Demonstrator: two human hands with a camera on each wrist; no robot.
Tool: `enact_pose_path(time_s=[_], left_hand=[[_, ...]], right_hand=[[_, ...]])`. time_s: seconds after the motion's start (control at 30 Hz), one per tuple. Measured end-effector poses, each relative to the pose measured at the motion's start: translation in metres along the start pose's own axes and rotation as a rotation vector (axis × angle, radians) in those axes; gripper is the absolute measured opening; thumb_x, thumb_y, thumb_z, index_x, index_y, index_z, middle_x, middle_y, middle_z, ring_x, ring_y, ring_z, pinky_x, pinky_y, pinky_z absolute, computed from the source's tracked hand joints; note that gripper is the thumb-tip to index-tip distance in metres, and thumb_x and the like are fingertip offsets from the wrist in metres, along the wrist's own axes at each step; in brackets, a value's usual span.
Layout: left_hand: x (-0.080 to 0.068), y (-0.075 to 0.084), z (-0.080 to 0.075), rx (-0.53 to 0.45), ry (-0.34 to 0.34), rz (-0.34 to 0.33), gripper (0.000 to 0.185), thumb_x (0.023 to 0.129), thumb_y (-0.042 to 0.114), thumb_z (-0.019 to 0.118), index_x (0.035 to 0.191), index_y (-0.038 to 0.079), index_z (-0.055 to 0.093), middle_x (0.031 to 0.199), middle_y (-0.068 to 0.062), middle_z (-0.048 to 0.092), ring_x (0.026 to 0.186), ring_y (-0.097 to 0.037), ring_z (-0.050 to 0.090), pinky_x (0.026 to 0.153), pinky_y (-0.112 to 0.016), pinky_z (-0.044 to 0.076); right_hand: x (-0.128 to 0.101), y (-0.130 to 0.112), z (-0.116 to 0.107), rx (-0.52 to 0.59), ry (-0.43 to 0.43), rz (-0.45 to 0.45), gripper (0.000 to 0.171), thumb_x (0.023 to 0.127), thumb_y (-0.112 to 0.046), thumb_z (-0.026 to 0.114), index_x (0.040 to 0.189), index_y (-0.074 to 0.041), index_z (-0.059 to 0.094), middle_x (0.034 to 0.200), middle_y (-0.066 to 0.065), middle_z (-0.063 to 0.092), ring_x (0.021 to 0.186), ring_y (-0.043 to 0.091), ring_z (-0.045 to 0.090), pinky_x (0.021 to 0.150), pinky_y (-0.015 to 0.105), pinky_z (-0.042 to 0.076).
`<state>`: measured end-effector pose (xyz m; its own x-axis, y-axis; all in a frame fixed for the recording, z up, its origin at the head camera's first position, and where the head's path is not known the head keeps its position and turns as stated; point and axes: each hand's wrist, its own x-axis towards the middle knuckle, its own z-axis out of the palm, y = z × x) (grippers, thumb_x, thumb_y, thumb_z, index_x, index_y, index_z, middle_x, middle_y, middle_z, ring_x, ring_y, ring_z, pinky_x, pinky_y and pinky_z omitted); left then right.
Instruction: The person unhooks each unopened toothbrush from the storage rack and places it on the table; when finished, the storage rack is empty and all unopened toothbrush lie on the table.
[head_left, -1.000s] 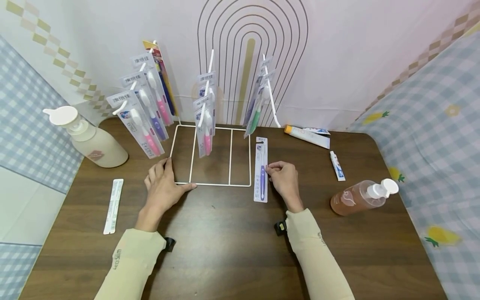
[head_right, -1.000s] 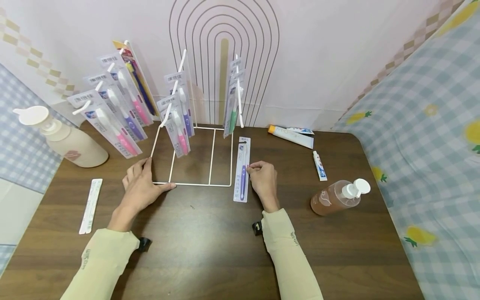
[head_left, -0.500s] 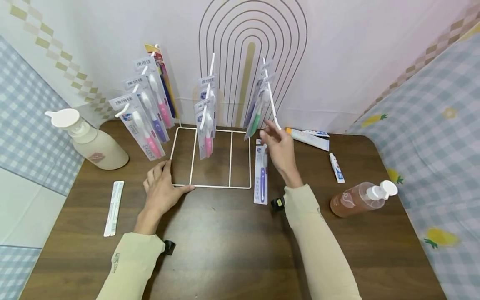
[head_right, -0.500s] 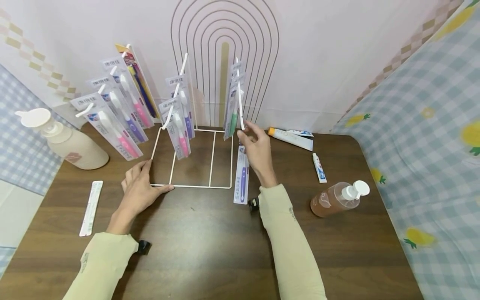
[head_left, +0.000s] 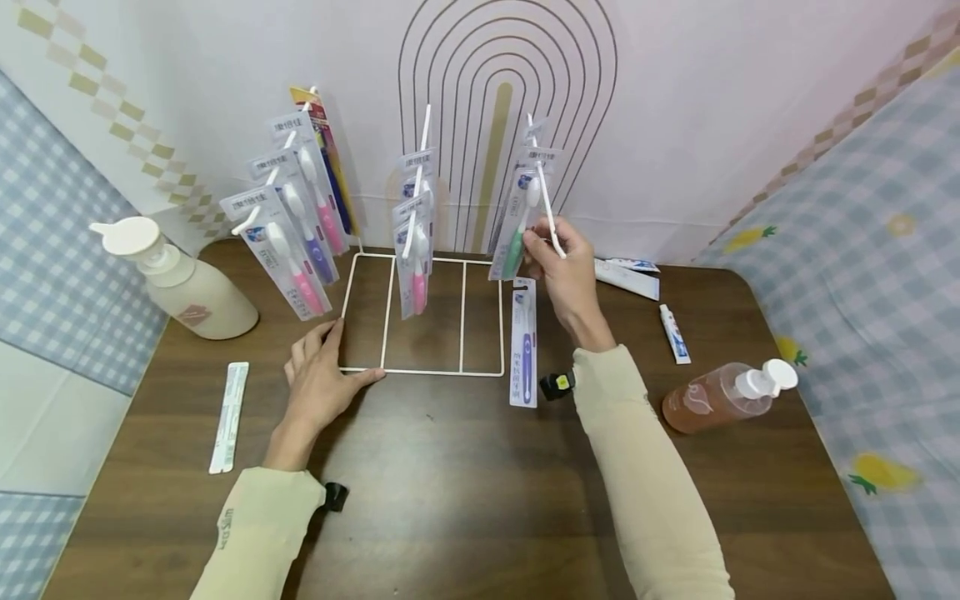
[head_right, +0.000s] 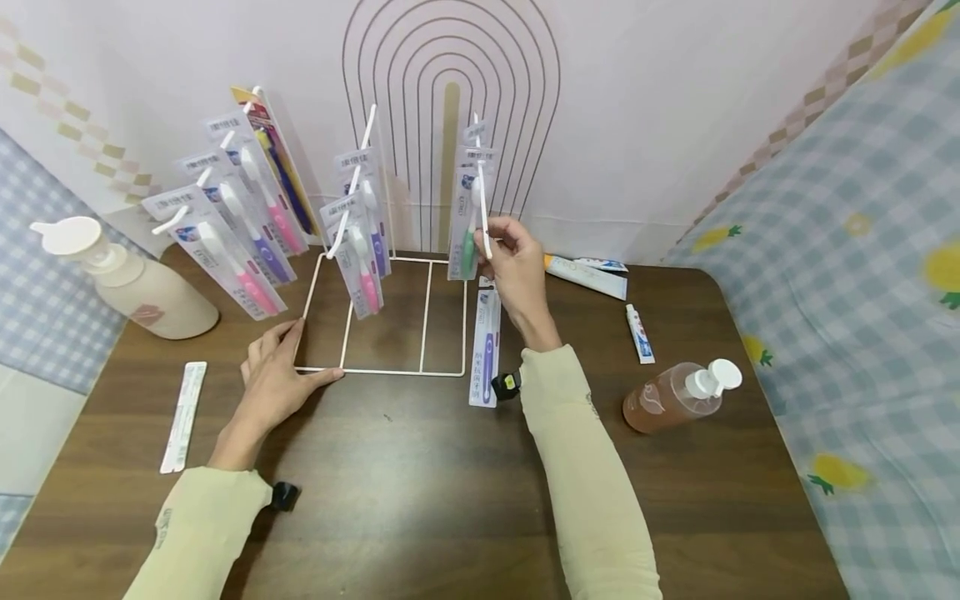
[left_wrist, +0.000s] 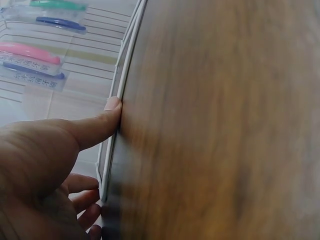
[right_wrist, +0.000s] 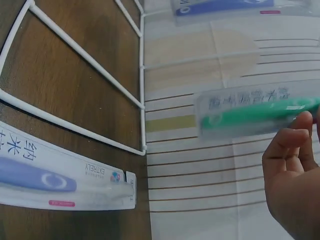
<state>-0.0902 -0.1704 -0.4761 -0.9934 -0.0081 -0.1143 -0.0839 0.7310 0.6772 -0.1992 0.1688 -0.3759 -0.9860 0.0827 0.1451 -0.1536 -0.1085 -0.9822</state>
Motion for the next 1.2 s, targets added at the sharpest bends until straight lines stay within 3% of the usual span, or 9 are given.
enact_pose_path(time_s=[0.17,0.3,0.43,0.57,0.67,0.83,1.2], left_hand=[[0.000,0.000,0.001,-0.006,0.006,0.015,0.112,0.096,0.038,0.092,0.178,-0.005,0.028,0.179,-0.031,0.031,0.159,-0.056,0.023,0.127,-0.076,0.016],[-0.002,0.002,-0.001,0.002,-0.003,-0.005,0.112,0.096,0.037,0.092,0.178,-0.005,0.028,0.179,-0.031,0.030,0.159,-0.056,0.023,0.126,-0.075,0.017],[-0.001,0.003,-0.003,0.010,-0.026,-0.020,0.112,0.098,0.038,0.091,0.179,-0.004,0.026,0.181,-0.030,0.028,0.159,-0.055,0.022,0.127,-0.075,0.017],[0.002,-0.001,0.001,-0.003,-0.013,0.003,0.113,0.097,0.041,0.091,0.179,-0.004,0.027,0.180,-0.031,0.029,0.159,-0.056,0.022,0.127,-0.076,0.016],[0.003,-0.006,0.004,-0.009,0.001,0.023,0.113,0.096,0.041,0.092,0.178,-0.004,0.028,0.179,-0.031,0.031,0.158,-0.057,0.023,0.126,-0.078,0.016],[0.004,-0.010,0.005,0.000,0.012,0.034,0.113,0.096,0.040,0.092,0.178,-0.004,0.029,0.178,-0.032,0.032,0.157,-0.058,0.024,0.124,-0.079,0.017],[0.005,-0.010,0.006,0.011,0.013,0.039,0.112,0.096,0.039,0.092,0.177,-0.005,0.029,0.178,-0.032,0.033,0.157,-0.058,0.025,0.123,-0.079,0.019]], right_hand=[[-0.007,-0.005,-0.016,0.039,0.062,-0.017,0.033,0.110,0.008,0.066,0.094,-0.020,0.071,0.082,-0.006,0.071,0.067,0.007,0.060,0.057,0.016,0.046],[-0.017,-0.003,-0.031,0.012,0.109,0.022,0.024,0.111,0.003,0.067,0.097,-0.016,0.071,0.078,-0.007,0.071,0.063,0.006,0.060,0.055,0.016,0.046],[-0.033,0.012,-0.052,-0.146,0.143,0.133,0.011,0.114,-0.009,0.068,0.109,-0.003,0.075,0.070,-0.006,0.064,0.060,0.006,0.054,0.055,0.018,0.043],[-0.053,0.036,-0.075,-0.360,0.144,0.287,0.028,0.116,-0.017,0.068,0.125,0.007,0.077,0.073,-0.007,0.063,0.062,0.006,0.053,0.057,0.018,0.043],[-0.066,0.051,-0.085,-0.464,0.142,0.379,0.031,0.116,-0.019,0.069,0.126,0.008,0.079,0.074,-0.008,0.064,0.062,0.007,0.054,0.058,0.019,0.044],[-0.078,0.065,-0.088,-0.544,0.134,0.447,0.031,0.115,-0.021,0.070,0.123,0.005,0.082,0.074,-0.006,0.065,0.065,0.008,0.056,0.060,0.021,0.045],[-0.079,0.070,-0.076,-0.719,0.162,0.464,0.027,0.113,-0.025,0.072,0.117,-0.001,0.084,0.075,-0.003,0.071,0.065,0.011,0.063,0.064,0.025,0.045]])
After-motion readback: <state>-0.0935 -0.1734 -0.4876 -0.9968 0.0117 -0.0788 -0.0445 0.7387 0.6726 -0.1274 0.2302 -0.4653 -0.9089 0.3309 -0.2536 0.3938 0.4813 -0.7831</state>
